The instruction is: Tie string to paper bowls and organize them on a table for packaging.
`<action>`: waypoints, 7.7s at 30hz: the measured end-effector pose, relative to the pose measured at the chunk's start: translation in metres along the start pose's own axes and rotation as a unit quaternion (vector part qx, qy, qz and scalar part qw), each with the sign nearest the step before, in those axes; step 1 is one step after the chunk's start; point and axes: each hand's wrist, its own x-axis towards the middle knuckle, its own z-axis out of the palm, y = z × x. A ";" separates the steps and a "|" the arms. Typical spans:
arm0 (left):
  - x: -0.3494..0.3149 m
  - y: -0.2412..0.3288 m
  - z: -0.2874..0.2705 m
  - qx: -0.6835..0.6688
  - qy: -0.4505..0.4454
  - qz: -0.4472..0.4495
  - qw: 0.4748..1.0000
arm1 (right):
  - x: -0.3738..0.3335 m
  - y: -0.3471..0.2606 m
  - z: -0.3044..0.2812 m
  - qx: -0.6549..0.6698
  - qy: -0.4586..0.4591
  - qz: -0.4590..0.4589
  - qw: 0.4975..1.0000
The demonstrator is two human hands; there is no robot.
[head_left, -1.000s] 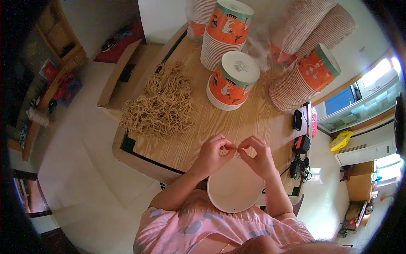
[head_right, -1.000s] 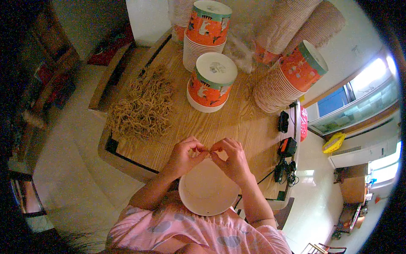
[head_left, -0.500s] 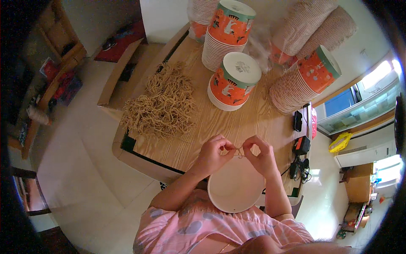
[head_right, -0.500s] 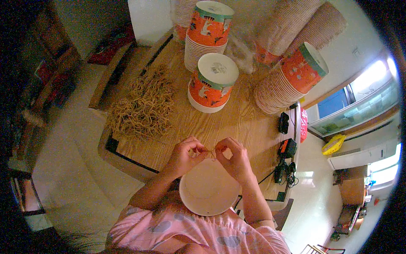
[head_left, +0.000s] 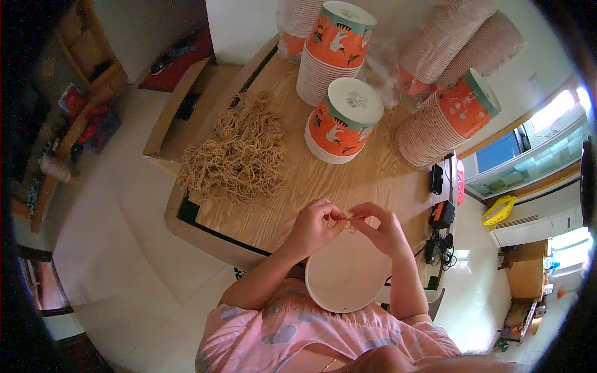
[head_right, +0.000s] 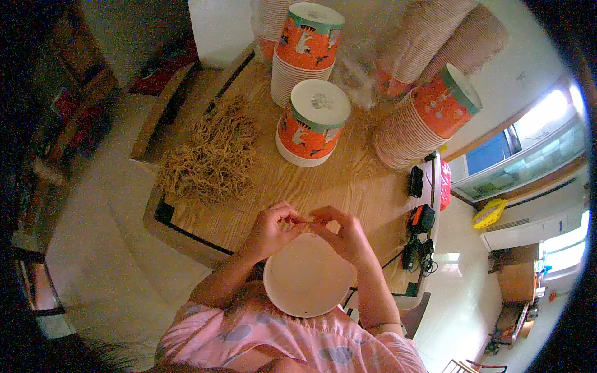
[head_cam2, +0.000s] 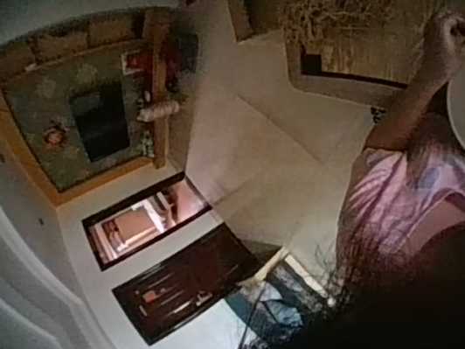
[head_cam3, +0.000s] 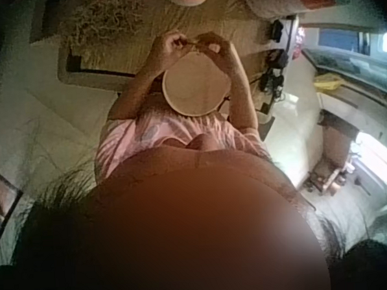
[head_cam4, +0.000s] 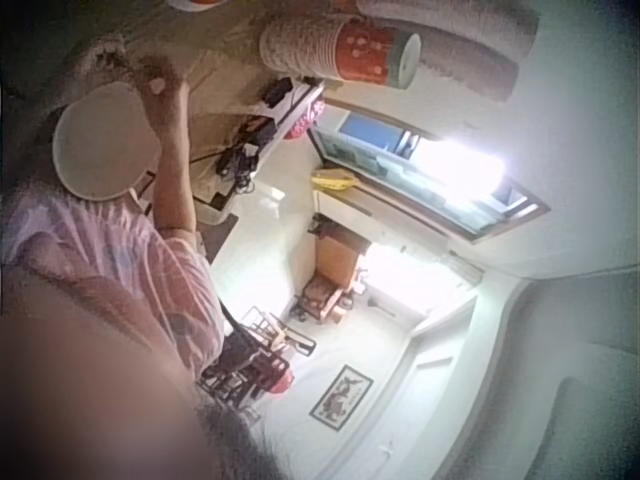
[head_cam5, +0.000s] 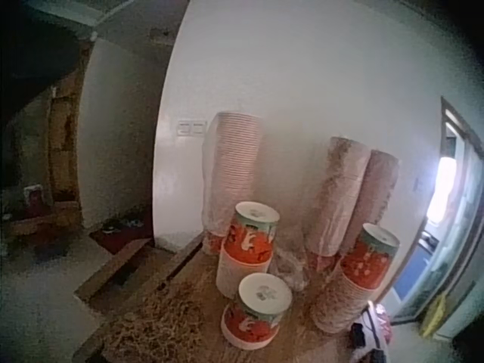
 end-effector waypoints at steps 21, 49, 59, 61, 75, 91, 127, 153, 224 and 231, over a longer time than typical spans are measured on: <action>0.021 -0.040 0.018 -0.166 -0.140 -0.162 0.963 | 0.016 0.031 0.003 0.067 -0.056 0.111 0.990; 0.017 -0.021 0.010 -0.107 -0.111 -0.151 0.976 | 0.035 0.039 -0.024 0.077 -0.205 0.009 0.976; 0.009 -0.036 0.014 -0.118 -0.097 -0.131 0.980 | 0.026 0.028 -0.021 -0.084 -0.109 -0.090 0.986; 0.009 -0.035 0.014 -0.133 -0.100 -0.128 0.978 | 0.024 0.034 -0.021 -0.037 -0.117 -0.022 0.992; 0.006 -0.043 0.016 -0.092 -0.062 -0.096 0.989 | 0.020 0.038 -0.023 0.049 -0.140 -0.040 0.988; 0.004 -0.035 0.010 -0.086 -0.060 -0.112 0.988 | 0.024 0.044 -0.013 -0.023 -0.050 -0.066 0.996; 0.011 -0.052 0.004 -0.229 -0.139 -0.063 0.961 | 0.017 0.011 -0.005 -0.070 -0.056 -0.010 0.996; 0.006 -0.039 -0.001 -0.479 -0.072 -0.324 0.812 | -0.015 -0.021 0.012 -0.377 0.029 -0.209 0.902; 0.006 -0.027 -0.018 -0.331 -0.046 -0.200 0.921 | 0.034 0.014 0.008 -0.034 -0.147 0.047 0.988; 0.003 -0.034 -0.015 -0.348 -0.068 -0.195 0.915 | 0.031 0.021 0.009 -0.005 -0.119 0.057 0.991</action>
